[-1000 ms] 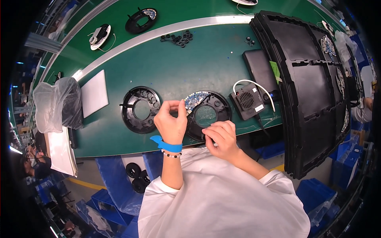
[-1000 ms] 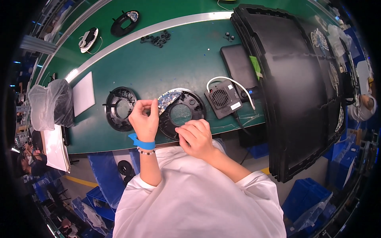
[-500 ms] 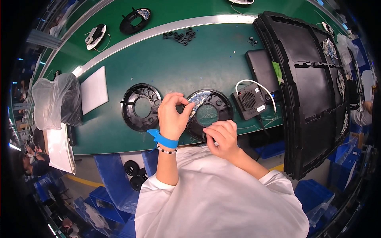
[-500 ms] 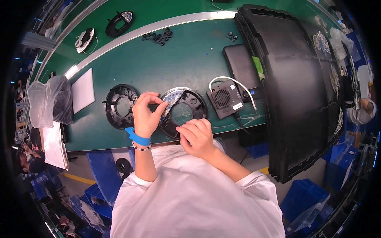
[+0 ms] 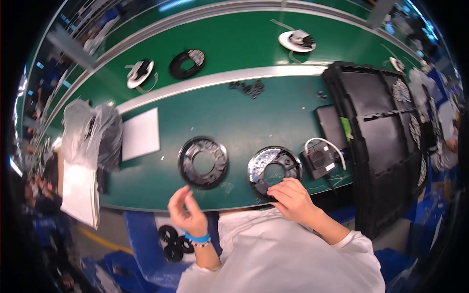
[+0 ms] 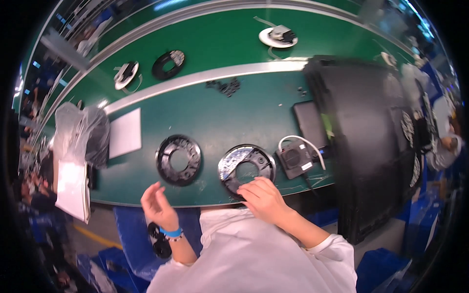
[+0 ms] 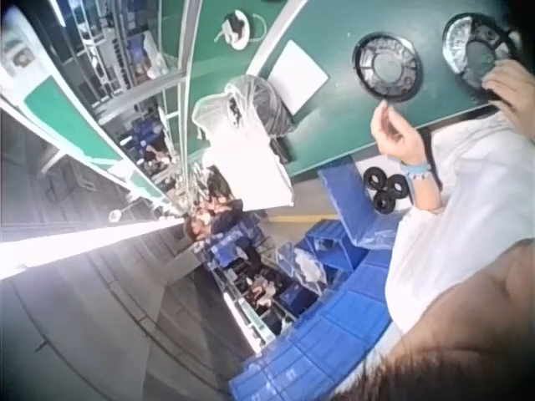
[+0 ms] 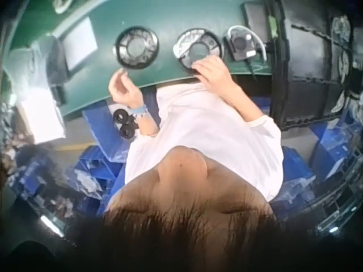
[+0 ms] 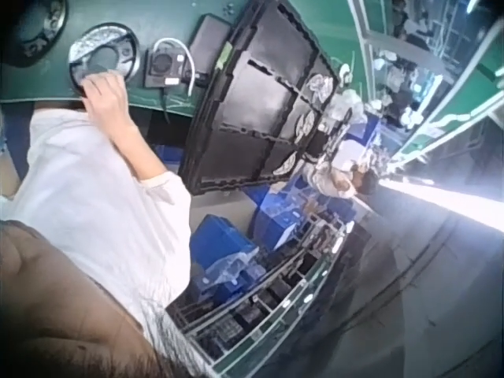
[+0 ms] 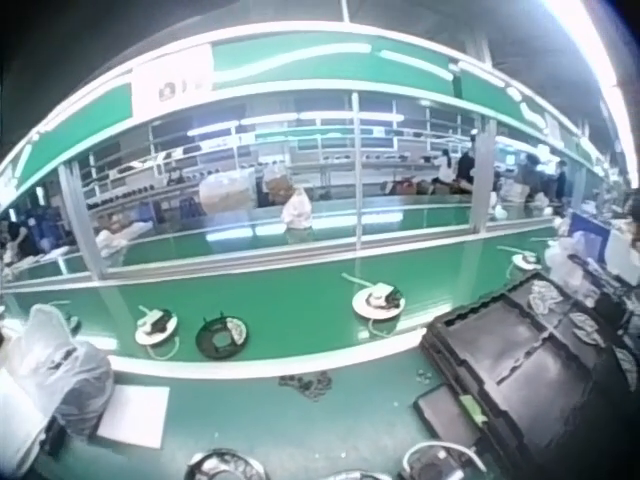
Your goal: The person assembles circular LED circuit boards into black plastic housings by hand, connecting them with wire harnesses and securing them with fasteners.
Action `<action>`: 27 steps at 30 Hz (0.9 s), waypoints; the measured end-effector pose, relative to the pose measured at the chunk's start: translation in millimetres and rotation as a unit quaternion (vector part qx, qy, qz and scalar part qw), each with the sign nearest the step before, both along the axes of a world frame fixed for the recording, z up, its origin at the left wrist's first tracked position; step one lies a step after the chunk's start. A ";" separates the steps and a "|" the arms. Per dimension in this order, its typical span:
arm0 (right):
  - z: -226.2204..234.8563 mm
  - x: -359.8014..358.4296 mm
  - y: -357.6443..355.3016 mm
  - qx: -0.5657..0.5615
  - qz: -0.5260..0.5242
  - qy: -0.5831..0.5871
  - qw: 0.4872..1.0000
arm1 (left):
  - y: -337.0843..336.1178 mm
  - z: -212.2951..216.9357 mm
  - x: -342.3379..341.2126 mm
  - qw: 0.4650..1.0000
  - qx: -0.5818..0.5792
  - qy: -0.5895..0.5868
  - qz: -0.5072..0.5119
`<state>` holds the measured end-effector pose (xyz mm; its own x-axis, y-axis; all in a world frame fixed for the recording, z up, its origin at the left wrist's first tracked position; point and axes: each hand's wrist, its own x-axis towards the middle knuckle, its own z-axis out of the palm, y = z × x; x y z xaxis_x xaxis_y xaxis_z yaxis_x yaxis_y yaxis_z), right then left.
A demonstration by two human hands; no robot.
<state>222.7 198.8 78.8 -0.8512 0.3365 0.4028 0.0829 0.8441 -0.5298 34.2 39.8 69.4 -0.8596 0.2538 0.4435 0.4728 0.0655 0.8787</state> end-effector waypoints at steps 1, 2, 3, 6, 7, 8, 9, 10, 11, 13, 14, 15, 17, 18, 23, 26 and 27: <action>7.8 -4.4 3.2 -0.009 0.010 0.016 1.000 | -8.3 -4.8 -3.7 1.000 -0.003 -0.009 0.023; 17.4 -9.3 6.3 -0.019 0.022 0.031 0.999 | -17.9 -9.0 -7.2 0.999 -0.009 -0.018 0.048; 31.0 -15.8 16.6 0.023 0.024 0.052 0.998 | -22.7 -16.7 -12.3 0.999 -0.001 0.000 0.051; 76.9 -37.9 55.1 0.108 -0.046 0.080 0.990 | -26.4 -39.0 -19.2 0.999 0.016 0.012 0.048; 92.0 -47.2 71.3 0.137 -0.086 0.090 0.983 | -25.3 -43.9 -20.3 0.998 -0.009 0.014 0.058; 100.9 -57.0 92.6 0.164 -0.100 0.099 0.976 | -22.4 -45.8 -21.5 0.997 -0.034 0.016 0.070; 101.7 -68.3 117.9 0.197 -0.125 0.093 0.968 | -18.9 -43.3 -22.3 0.995 -0.053 0.055 0.071; 100.6 -75.4 144.8 0.196 -0.170 0.082 0.962 | -14.7 -42.0 -22.8 0.995 -0.045 0.056 0.065; 102.5 -81.7 172.4 0.220 -0.201 0.074 0.952 | -13.0 -41.6 -22.8 0.994 -0.061 0.070 0.063; 91.5 -95.6 228.8 0.201 -0.283 0.032 0.937 | -7.4 -36.2 -21.1 0.991 -0.086 0.084 0.064; 79.1 -102.1 258.0 0.224 -0.317 0.011 0.921 | -6.6 -35.3 -21.9 0.990 -0.083 0.086 0.068; 71.7 -109.4 277.6 0.216 -0.353 -0.056 0.909 | -8.5 -36.4 -22.6 0.988 -0.102 0.098 0.062; 48.9 -118.6 314.2 0.216 -0.429 -0.142 0.865 | -11.7 -38.3 -22.8 0.987 -0.124 0.095 0.043; 37.8 -120.0 332.0 0.216 -0.456 -0.181 0.844 | -12.5 -34.5 -20.9 0.990 -0.120 0.076 0.024; 12.3 -134.4 359.5 0.096 -0.535 -0.180 0.820 | -17.7 -36.4 -21.3 0.990 -0.128 0.057 0.010; -2.2 -149.4 366.1 0.019 -0.552 -0.188 0.812 | -17.7 -35.4 -22.8 0.987 -0.152 0.057 0.010; -5.4 -151.4 373.5 0.007 -0.551 -0.193 0.812 | -18.0 -33.5 -23.1 0.984 -0.162 0.070 0.002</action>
<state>71.3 572.3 73.4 -0.1010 0.9770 0.1876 0.9490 0.1513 -0.2767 11.0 21.8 35.9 -0.7967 0.3980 0.4548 0.5874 0.3328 0.7377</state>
